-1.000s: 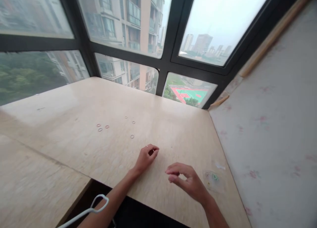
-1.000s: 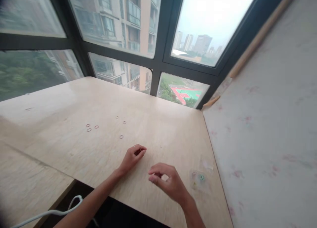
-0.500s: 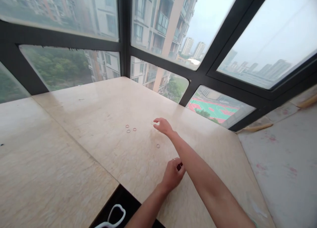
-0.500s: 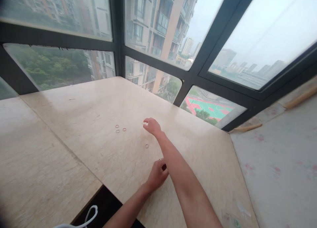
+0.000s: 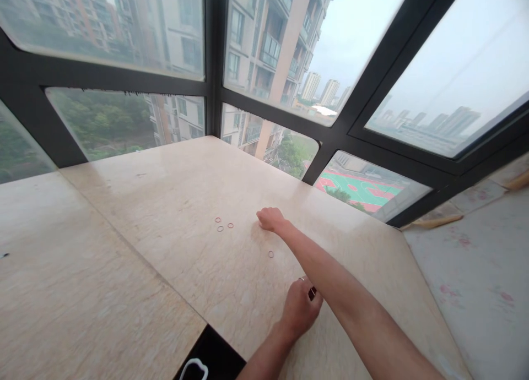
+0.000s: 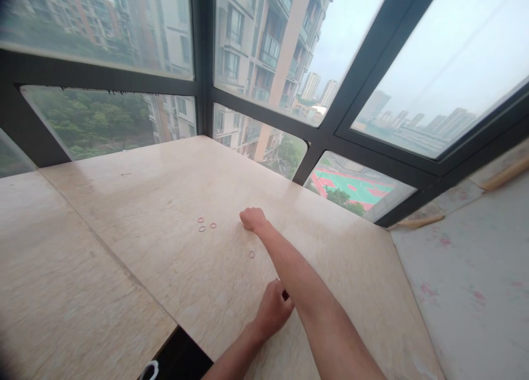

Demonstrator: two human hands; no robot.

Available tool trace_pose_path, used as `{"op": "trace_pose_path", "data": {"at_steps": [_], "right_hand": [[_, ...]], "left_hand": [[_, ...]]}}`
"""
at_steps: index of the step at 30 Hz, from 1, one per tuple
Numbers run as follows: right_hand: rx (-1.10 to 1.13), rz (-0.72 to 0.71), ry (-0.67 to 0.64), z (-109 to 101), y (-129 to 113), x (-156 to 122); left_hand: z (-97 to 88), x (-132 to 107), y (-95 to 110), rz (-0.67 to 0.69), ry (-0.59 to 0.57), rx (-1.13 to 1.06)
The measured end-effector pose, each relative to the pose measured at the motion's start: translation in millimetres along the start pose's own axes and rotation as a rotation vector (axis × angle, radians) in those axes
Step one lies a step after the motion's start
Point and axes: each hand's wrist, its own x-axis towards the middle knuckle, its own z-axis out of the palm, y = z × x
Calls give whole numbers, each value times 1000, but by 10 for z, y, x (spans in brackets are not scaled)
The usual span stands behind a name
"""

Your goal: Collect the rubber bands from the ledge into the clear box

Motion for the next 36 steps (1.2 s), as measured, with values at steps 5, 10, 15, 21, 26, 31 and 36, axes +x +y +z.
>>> {"op": "trace_pose_path", "data": {"at_steps": [5, 10, 15, 21, 26, 31, 36], "right_hand": [[97, -17, -7, -10, 67, -142], [326, -63, 131, -34, 157, -565], [548, -5, 279, 49, 258, -1233], [1113, 108, 489, 280, 317, -2337], [984, 307, 544, 530, 373, -3377], [769, 619, 591, 835, 498, -4264], [581, 835, 670, 1053, 622, -4752]], "left_hand": [[5, 3, -16, 31, 9, 39], [-17, 1, 10, 34, 29, -18], [-19, 23, -20, -3, 22, -75], [-48, 34, 32, -16, -22, -112], [-45, 50, 47, -62, -33, -127], [-29, 42, 17, -88, -14, -92], [-28, 19, 69, -105, 12, -86]]}}
